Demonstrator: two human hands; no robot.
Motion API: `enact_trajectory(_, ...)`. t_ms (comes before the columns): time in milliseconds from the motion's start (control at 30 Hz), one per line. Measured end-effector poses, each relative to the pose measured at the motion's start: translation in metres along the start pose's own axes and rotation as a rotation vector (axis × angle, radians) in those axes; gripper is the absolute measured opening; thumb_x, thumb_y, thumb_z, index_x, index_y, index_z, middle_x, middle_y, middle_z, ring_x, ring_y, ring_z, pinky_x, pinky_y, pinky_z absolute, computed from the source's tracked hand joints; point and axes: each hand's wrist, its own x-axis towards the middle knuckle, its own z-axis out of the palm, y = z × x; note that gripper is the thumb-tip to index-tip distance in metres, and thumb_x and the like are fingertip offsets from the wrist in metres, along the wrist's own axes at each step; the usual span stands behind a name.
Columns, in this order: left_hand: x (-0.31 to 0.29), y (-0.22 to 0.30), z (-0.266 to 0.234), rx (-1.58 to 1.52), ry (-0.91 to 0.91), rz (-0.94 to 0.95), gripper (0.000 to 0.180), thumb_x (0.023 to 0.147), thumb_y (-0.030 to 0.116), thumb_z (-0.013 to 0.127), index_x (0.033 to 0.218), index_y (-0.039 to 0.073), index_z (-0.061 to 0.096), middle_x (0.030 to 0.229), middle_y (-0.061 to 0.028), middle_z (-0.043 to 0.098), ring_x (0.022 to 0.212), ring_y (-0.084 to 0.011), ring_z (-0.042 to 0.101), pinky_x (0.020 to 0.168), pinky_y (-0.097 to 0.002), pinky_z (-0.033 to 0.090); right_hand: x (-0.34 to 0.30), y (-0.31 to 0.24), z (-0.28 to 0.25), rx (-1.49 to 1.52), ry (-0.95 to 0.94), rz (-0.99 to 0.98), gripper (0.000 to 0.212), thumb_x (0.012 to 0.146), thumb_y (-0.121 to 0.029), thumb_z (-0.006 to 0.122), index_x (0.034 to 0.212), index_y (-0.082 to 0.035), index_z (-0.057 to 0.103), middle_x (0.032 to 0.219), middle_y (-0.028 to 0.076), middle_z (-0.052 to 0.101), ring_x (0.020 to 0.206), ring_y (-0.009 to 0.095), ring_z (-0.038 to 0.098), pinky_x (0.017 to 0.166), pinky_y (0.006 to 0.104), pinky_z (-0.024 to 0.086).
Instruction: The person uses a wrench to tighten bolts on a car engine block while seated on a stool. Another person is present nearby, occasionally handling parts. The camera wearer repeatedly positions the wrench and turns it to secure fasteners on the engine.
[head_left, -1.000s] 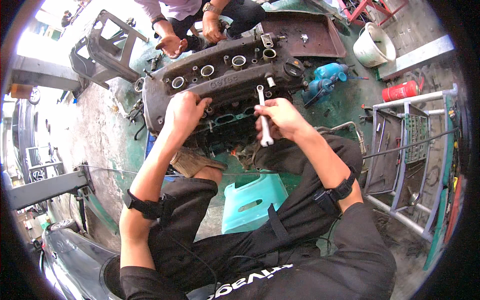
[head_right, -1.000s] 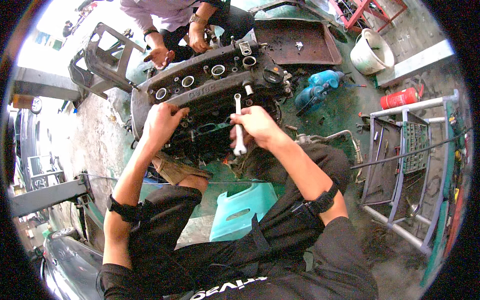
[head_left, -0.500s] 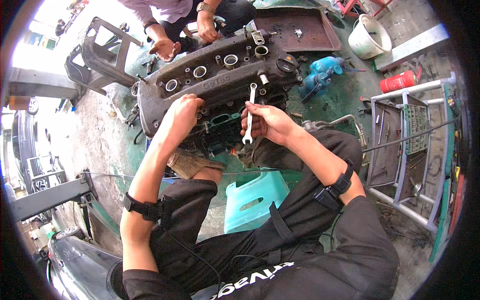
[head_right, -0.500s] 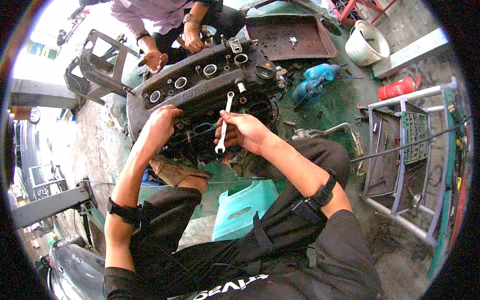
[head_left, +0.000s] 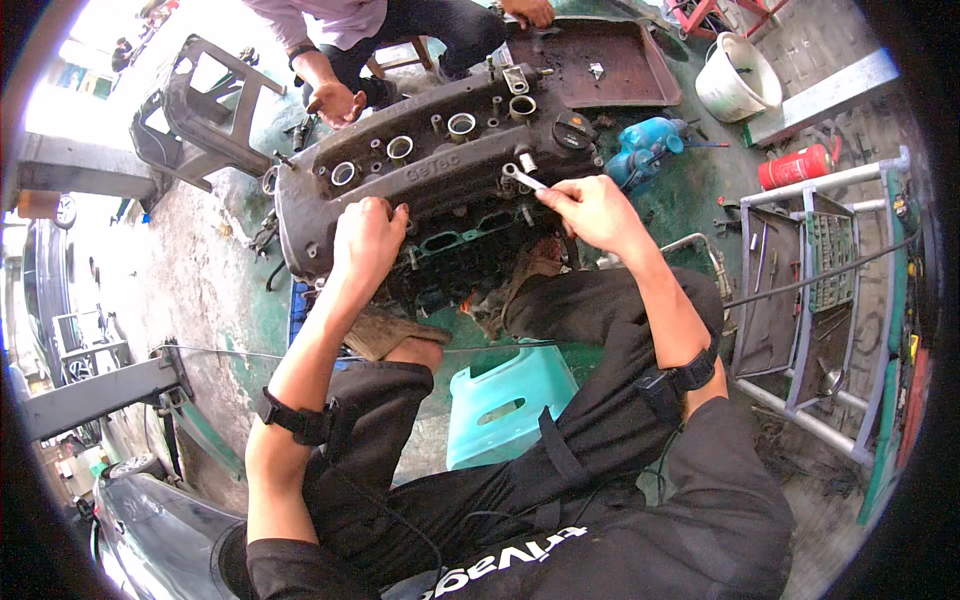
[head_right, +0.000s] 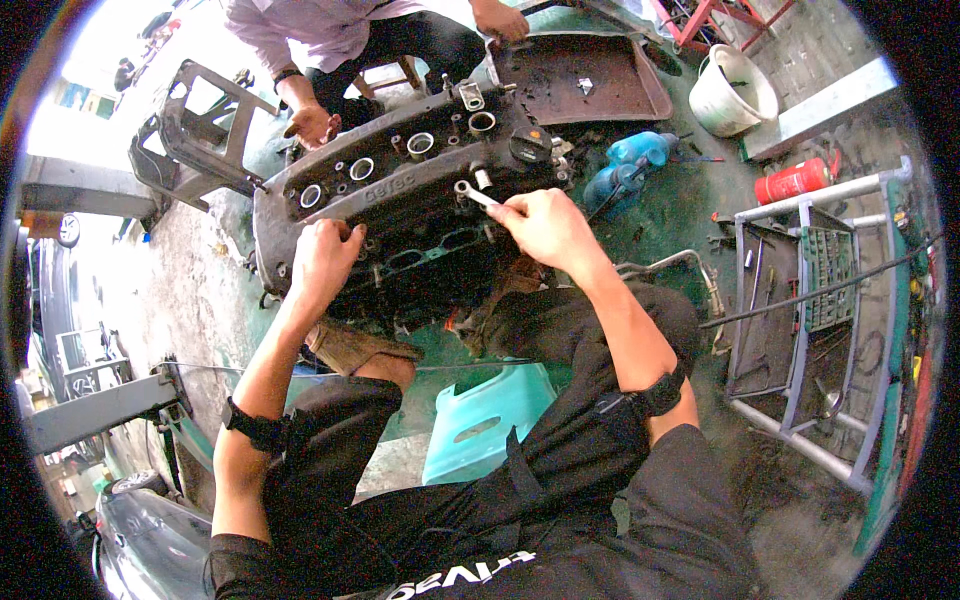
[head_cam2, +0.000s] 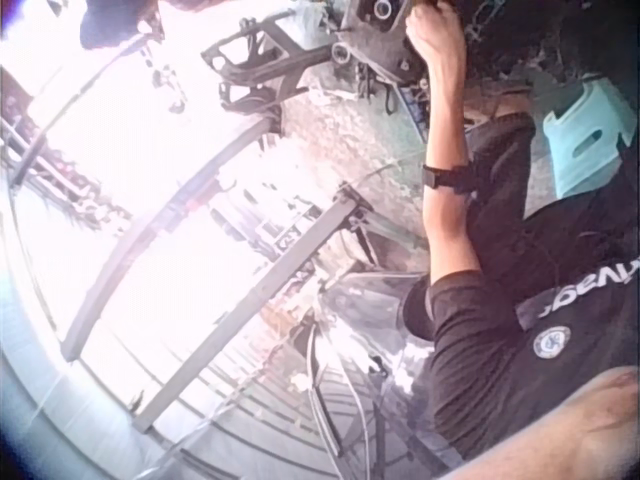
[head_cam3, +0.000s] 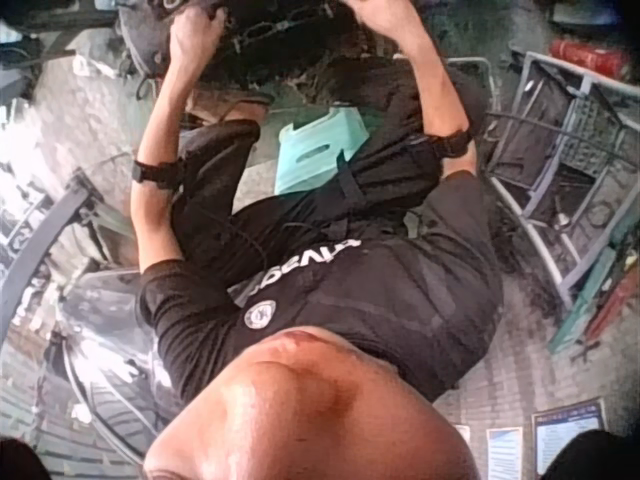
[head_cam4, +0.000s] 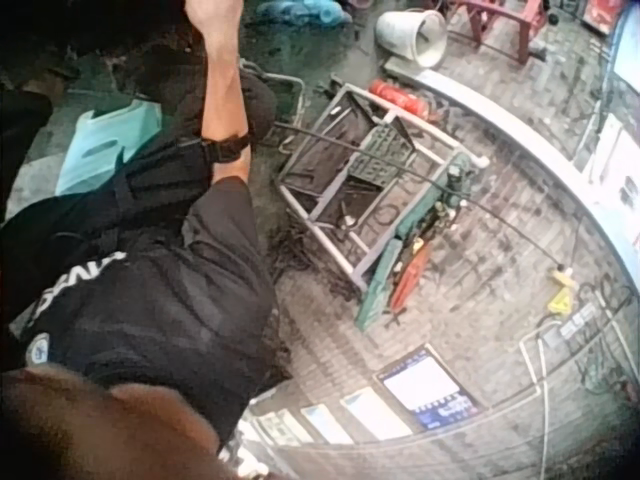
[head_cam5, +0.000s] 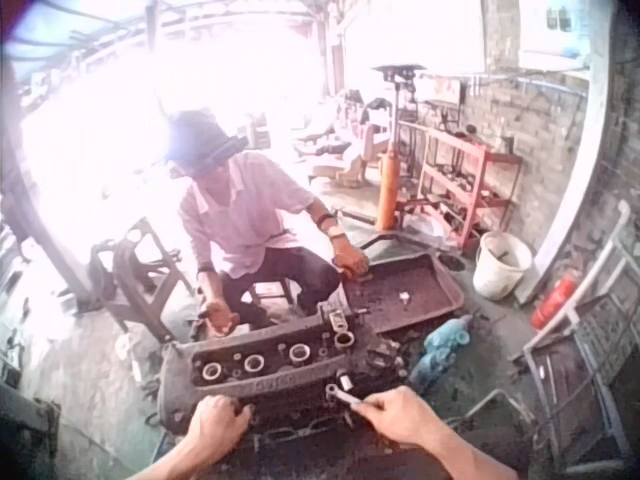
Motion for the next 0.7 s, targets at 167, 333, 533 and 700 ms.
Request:
enact_trajectory(167,-0.002,-0.007,0.005,-0.054,0.006,0.122,0.022,0.083,0.016,0.062,0.085,-0.005,0.067,0.078,-0.0255,0.064,0.079,-0.0405,0.064,0.075,-0.0464,0.050,-0.001,0.003,-0.003,-0.134,0.010,0.007,0.032,0.087,-0.038,0.062,0.093,-0.008,0.074,0.079,0.018,0.068,0.076,0.034,0.067,0.070,0.0408,0.051)
enact_trajectory(333,0.003,-0.022,0.003,-0.033,0.070,0.548,0.017,0.077,0.003,0.057,0.089,-0.003,0.068,0.081,-0.0243,0.065,0.079,-0.0396,0.064,0.077,-0.0467,0.051,0.000,-0.004,0.003,-0.156,0.018,0.023,0.031,0.086,-0.038,0.062,0.095,-0.011,0.074,0.081,0.017,0.068,0.078,0.034,0.067,0.072,0.0413,0.051)
enact_trajectory(533,-0.001,-0.015,-0.005,-0.057,0.133,0.476,0.016,0.079,0.009,0.060,0.083,-0.003,0.068,0.075,-0.0236,0.064,0.073,-0.0394,0.064,0.072,-0.0451,0.052,0.000,-0.017,0.014,-0.296,0.029,-0.032,0.030,0.087,-0.034,0.061,0.091,-0.008,0.074,0.083,0.019,0.068,0.081,0.036,0.066,0.077,0.0425,0.052)
enact_trajectory(700,-0.004,-0.001,-0.010,0.078,-0.001,0.107,0.037,0.083,0.030,0.066,0.066,-0.003,0.065,0.069,-0.0240,0.063,0.070,-0.0400,0.064,0.067,-0.0451,0.052,-0.002,-0.023,0.031,0.586,-0.349,0.357,0.031,0.097,-0.021,0.051,0.084,0.006,0.058,0.057,0.014,0.061,0.046,0.025,0.063,0.039,0.0373,0.052)
